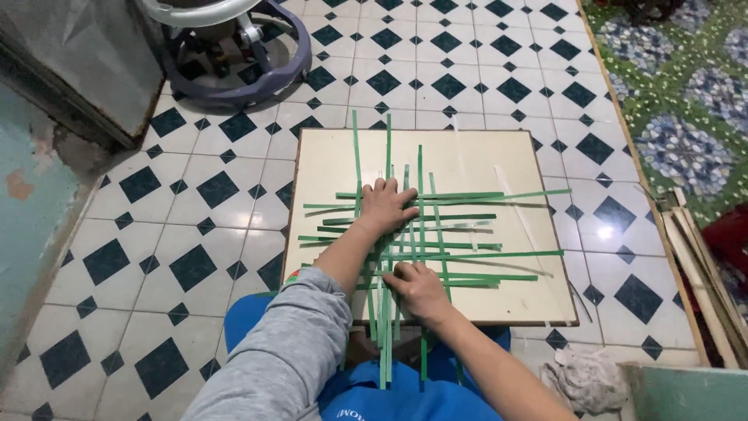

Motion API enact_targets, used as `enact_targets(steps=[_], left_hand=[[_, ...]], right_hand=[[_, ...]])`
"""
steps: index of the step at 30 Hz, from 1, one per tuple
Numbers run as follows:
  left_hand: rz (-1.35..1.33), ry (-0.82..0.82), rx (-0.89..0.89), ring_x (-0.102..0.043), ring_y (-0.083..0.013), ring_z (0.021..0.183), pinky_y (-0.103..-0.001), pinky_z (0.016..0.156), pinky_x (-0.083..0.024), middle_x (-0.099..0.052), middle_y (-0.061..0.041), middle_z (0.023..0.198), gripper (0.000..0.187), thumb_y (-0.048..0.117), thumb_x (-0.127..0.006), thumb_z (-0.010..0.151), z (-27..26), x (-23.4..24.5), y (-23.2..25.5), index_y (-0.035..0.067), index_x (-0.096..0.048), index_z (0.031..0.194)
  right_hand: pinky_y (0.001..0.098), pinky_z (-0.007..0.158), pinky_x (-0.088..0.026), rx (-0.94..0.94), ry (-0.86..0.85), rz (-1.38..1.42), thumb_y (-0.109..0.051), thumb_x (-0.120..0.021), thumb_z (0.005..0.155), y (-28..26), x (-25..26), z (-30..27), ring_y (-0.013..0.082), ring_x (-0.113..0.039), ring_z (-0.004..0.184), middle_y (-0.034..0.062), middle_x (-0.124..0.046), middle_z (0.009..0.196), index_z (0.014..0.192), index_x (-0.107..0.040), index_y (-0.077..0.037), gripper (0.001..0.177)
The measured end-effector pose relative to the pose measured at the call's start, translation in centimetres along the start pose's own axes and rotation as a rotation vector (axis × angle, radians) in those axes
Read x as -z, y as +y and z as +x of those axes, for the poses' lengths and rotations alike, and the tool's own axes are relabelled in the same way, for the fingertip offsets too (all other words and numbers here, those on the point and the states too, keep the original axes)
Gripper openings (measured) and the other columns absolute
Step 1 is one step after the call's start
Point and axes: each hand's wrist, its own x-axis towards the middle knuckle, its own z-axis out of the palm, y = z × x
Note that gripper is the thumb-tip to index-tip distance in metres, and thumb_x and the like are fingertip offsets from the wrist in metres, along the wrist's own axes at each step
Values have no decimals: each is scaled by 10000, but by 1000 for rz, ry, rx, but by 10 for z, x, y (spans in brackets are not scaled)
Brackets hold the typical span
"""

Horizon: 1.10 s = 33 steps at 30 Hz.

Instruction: Weaving green and white plastic strips together on a flat board to create a mat or bag component.

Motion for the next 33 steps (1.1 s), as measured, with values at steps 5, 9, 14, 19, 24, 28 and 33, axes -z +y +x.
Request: enact_targets(steps=[5, 9, 14, 19, 24, 28, 33], left_hand=[[-3, -12, -2, -455, -268, 1048, -493, 926, -376, -447, -24, 1063, 495, 693, -331, 918, -1, 1, 1, 423, -474, 1308], [-40, -13, 0, -451, -252, 1018, -482, 928, -378, -418, 6, 1024, 478, 670, -316, 937, -10, -5, 2, 418, -476, 1311], [-84, 6, -7, -447, -276, 1062, -487, 973, -354, -432, -29, 1049, 491, 653, -288, 951, -22, 4, 6, 388, -480, 1318], [-74, 30, -37, -440, -285, 1061, -494, 969, -352, -430, -31, 1060, 509, 665, -285, 947, -11, 0, 9, 385, -473, 1328], [-32, 72, -83, -452, -290, 1042, -469, 944, -375, -445, -54, 1049, 471, 643, -326, 931, 6, -3, 14, 398, -479, 1304], [-47, 55, -85, -464, -277, 1036, -454, 932, -390, -454, -42, 1035, 481, 651, -314, 934, 1, -5, 14, 394, -511, 1290], [-107, 71, -53, -475, -264, 990, -422, 914, -401, -445, -26, 996, 517, 670, -268, 948, 0, -5, 12, 360, -543, 1258]], right_hand=[[330, 676, -496, -40, -51, 12, -277, -589, 865, 0, -5, -1, 187, -562, 837, -35, -534, 998, 1124, -644, -313, 267], [325, 675, -498, -71, -73, -25, -290, -572, 876, 1, -3, 2, 179, -568, 821, -48, -513, 974, 1141, -617, -346, 274], [347, 669, -505, -77, -65, 29, -261, -584, 860, 1, -2, 2, 208, -578, 797, -24, -531, 963, 1146, -640, -330, 299], [339, 661, -504, -139, -42, -3, -257, -606, 857, -3, -8, 7, 210, -584, 802, -26, -533, 963, 1157, -635, -318, 308], [332, 636, -489, -164, 3, -9, -243, -619, 866, -2, 2, 14, 212, -573, 731, -10, -532, 909, 1102, -658, -288, 243], [329, 634, -494, -178, -3, 11, -233, -624, 855, -6, 6, 11, 209, -581, 732, -12, -539, 898, 1083, -670, -283, 238], [342, 615, -496, -135, 53, -14, -242, -615, 841, -2, 3, 13, 208, -568, 724, -27, -530, 893, 1036, -671, -312, 215]])
